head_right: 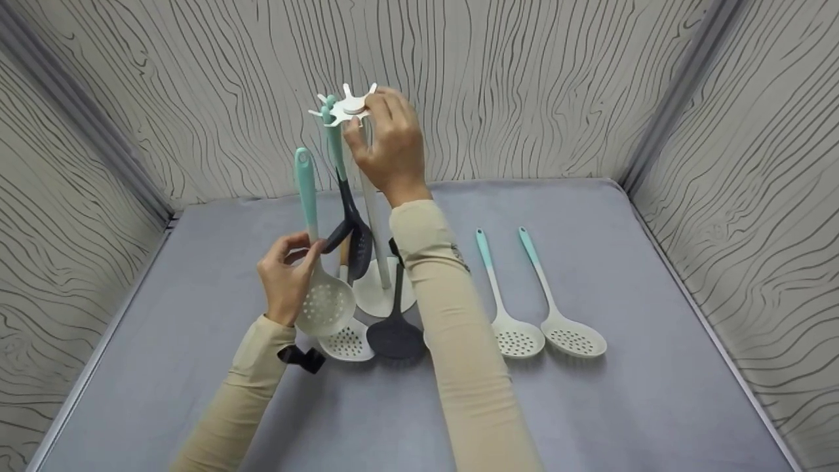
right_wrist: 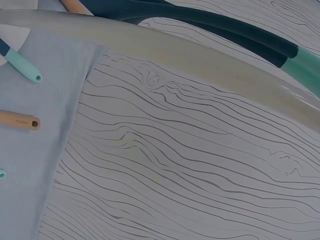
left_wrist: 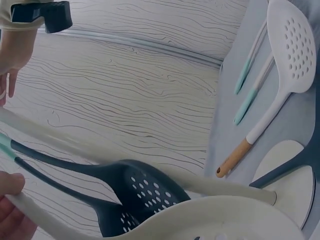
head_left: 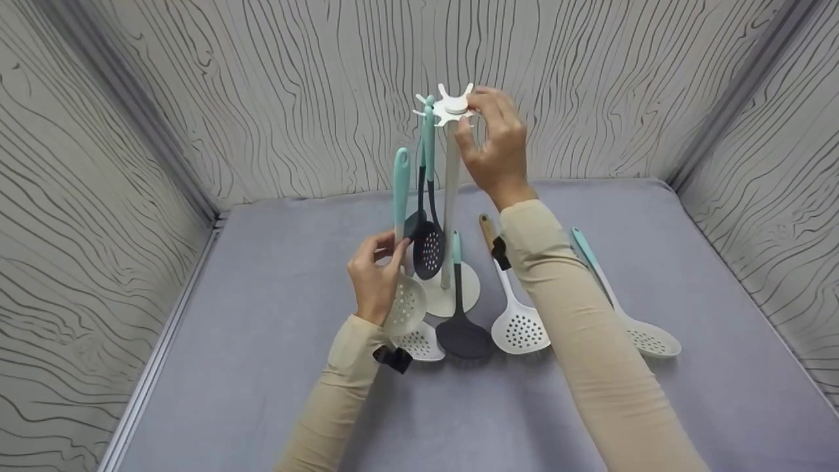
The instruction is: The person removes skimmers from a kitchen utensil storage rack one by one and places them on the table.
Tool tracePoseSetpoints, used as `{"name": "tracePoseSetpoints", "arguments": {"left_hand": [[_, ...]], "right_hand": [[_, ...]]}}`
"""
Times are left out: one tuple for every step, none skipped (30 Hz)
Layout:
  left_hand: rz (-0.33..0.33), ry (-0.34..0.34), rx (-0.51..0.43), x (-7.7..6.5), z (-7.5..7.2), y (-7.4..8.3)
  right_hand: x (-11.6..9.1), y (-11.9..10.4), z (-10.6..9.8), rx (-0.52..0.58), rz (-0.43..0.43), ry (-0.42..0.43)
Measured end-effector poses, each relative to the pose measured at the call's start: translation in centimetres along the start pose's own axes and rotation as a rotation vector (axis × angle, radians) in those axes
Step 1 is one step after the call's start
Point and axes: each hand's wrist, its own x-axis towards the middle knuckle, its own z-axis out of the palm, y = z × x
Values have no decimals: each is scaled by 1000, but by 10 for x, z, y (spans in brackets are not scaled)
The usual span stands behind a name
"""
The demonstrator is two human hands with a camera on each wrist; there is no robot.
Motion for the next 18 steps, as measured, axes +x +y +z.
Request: {"name": "tracePoseSetpoints", "arguments": {"left_hand": [[0,3,6,0,-1,-2],[0,7,11,0,-3,-3],[-1,11,14,1,-4,-4],[-5,15,15,1,-6,-6],[-10,17,19,1,-7,-7],[-13,20,25,1,-8,-8],[-18,22,30,1,-9,-9],[-21,22,33,1,-10,-10],[-24,22,37,1,-11,-10],[-26,20,39,1,-12,-11],[-28,19,43,1,-12,-12],[-28,18,45,1,-13,-12],[-29,19,44,1,-14,-12],[-30,20,46,2,-15,-13],[-33,21,47,2,-16,-14],[-35,24,50,3,-17,-15],[-38,28,54,3,-18,-15],[-41,30,54,3,-19,-16]], "right_hand": [[0,0,0,0,2,-1],[0,0,0,0,3,-5],[0,0,0,-1,5,-8],[0,0,-1,0,7,-10],[0,0,-1,1,9,-13],[-1,0,-1,3,12,-14],[-1,0,-1,5,15,-16],[-1,0,-1,9,19,-17],[-1,0,-1,11,21,-17],[-1,1,-1,11,24,-17],[-1,1,-1,14,27,-18],[-1,1,-1,15,29,-18],[-1,1,-1,17,30,-19],[-1,1,-1,20,30,-20],[-1,1,0,21,31,-20],[-1,1,0,23,32,-21],[-1,0,0,26,32,-22],[-1,0,0,27,32,-21]]}}
